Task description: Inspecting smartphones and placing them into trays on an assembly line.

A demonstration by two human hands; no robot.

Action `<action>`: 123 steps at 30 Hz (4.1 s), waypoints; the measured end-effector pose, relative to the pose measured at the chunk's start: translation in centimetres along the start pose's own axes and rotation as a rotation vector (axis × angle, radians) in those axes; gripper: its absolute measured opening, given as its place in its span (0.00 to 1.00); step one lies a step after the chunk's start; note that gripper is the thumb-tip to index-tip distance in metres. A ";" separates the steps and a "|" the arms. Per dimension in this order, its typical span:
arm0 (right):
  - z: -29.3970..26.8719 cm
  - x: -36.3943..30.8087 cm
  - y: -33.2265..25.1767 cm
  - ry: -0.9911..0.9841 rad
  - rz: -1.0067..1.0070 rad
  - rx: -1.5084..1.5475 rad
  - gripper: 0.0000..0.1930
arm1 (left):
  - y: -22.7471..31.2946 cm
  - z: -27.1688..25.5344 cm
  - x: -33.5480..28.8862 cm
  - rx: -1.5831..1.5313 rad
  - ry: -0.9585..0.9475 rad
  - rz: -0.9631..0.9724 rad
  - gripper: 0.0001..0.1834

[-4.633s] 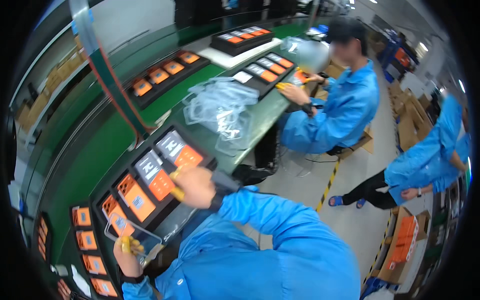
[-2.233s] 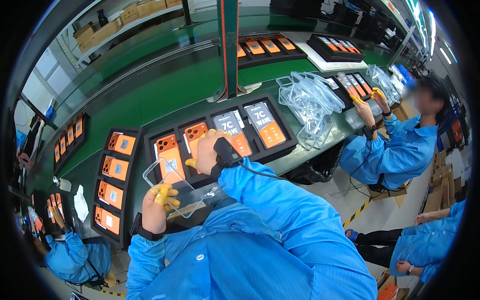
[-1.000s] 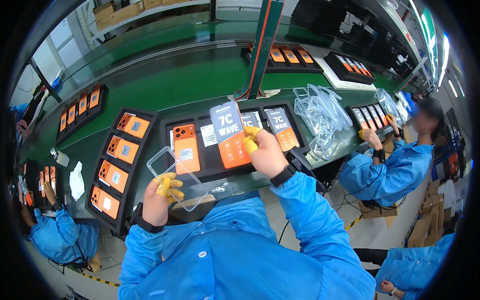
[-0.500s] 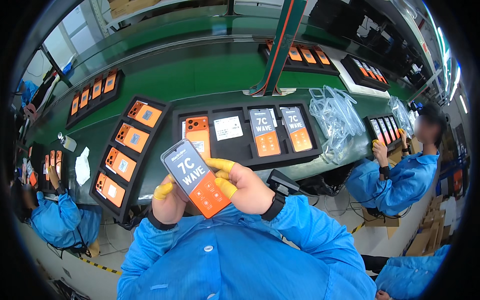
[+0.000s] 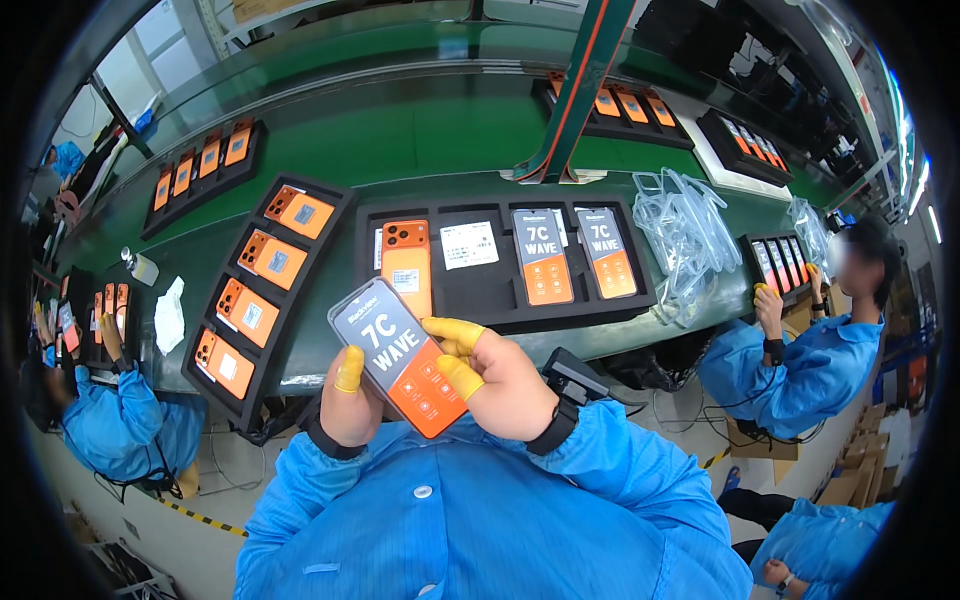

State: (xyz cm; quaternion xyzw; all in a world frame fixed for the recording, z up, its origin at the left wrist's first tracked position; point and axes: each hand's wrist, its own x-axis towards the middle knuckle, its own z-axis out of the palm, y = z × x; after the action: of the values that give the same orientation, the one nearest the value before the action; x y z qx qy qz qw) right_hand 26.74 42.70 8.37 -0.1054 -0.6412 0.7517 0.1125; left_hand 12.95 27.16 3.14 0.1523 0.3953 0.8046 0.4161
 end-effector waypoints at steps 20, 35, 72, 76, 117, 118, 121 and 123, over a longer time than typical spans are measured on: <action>0.2 -0.9 0.7 0.085 0.010 0.192 0.21 | -1.2 0.1 0.0 -0.039 -0.053 0.096 0.24; 0.8 -1.4 2.1 0.180 -0.141 -0.074 0.19 | -0.8 1.7 -0.1 -0.033 -0.034 0.025 0.33; 0.3 -3.5 1.7 0.328 -0.589 -0.943 0.22 | -1.2 2.2 -1.6 0.002 -0.024 0.003 0.19; -1.0 -5.3 4.1 0.432 -0.433 -0.634 0.28 | -1.3 2.3 -1.7 -0.038 -0.001 -0.019 0.18; -3.7 -6.2 6.3 0.117 0.233 0.608 0.10 | -1.9 3.6 -1.8 0.100 -0.004 -0.007 0.22; -3.7 -6.5 6.5 0.121 0.227 0.608 0.10 | -1.9 3.9 -1.7 0.102 -0.010 -0.008 0.22; -3.5 -6.9 6.8 -0.077 0.247 0.353 0.09 | -2.0 4.6 -1.5 0.116 0.027 0.019 0.21; -3.4 -6.7 6.5 -0.078 0.259 0.316 0.09 | -2.0 4.9 -1.6 0.097 0.041 0.027 0.21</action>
State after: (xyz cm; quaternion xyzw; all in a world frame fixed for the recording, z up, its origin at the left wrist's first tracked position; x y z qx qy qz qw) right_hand 33.93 42.83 1.56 -0.1389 -0.5005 0.8545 0.0052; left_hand 17.85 29.09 4.87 0.1608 0.4403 0.7930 0.3892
